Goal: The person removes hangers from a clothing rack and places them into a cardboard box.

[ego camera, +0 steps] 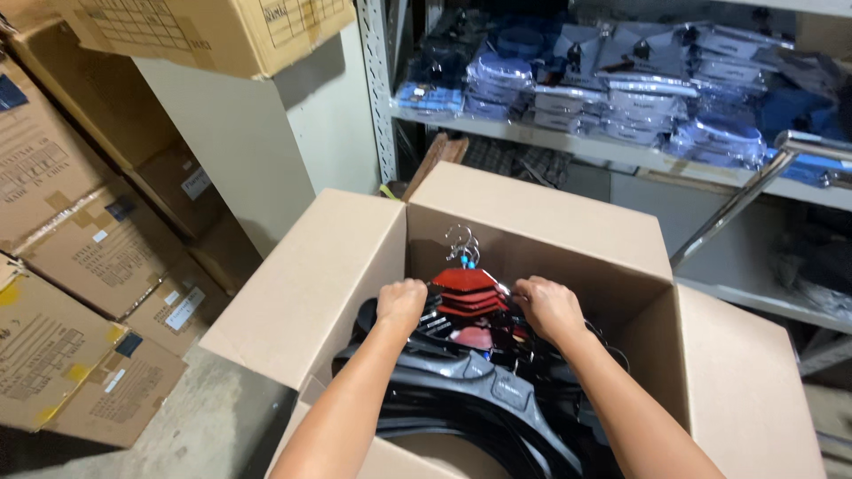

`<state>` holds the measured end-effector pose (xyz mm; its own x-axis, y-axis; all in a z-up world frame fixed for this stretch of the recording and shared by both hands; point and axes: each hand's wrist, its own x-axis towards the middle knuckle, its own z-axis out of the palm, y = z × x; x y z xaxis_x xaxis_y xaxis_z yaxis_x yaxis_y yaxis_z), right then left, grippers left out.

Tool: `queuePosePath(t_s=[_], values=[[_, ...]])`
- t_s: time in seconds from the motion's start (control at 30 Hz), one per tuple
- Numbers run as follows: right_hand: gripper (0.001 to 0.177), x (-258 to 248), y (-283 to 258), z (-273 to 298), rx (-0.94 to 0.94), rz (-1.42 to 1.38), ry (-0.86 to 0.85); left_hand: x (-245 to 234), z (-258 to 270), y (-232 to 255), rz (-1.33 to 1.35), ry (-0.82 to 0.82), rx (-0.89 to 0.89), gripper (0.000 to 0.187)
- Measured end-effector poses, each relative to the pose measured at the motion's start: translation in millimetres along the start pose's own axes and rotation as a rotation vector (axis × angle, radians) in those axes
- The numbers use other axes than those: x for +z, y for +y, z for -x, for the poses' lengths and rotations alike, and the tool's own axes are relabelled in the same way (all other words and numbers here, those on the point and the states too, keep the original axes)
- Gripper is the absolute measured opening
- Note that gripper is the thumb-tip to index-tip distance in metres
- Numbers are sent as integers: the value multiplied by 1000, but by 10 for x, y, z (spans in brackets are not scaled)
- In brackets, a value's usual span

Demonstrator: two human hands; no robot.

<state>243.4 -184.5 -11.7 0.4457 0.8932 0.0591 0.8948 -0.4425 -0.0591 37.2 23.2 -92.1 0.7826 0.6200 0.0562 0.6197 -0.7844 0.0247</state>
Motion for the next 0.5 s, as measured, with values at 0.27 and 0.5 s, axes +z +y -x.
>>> queuePosePath(t_s=[0.27, 0.5], values=[[16, -90, -69, 119, -5, 7, -30, -129, 93, 90, -44, -34, -3, 14], [37, 215, 38, 88, -74, 123, 48, -215, 124, 101, -69, -63, -7, 19]])
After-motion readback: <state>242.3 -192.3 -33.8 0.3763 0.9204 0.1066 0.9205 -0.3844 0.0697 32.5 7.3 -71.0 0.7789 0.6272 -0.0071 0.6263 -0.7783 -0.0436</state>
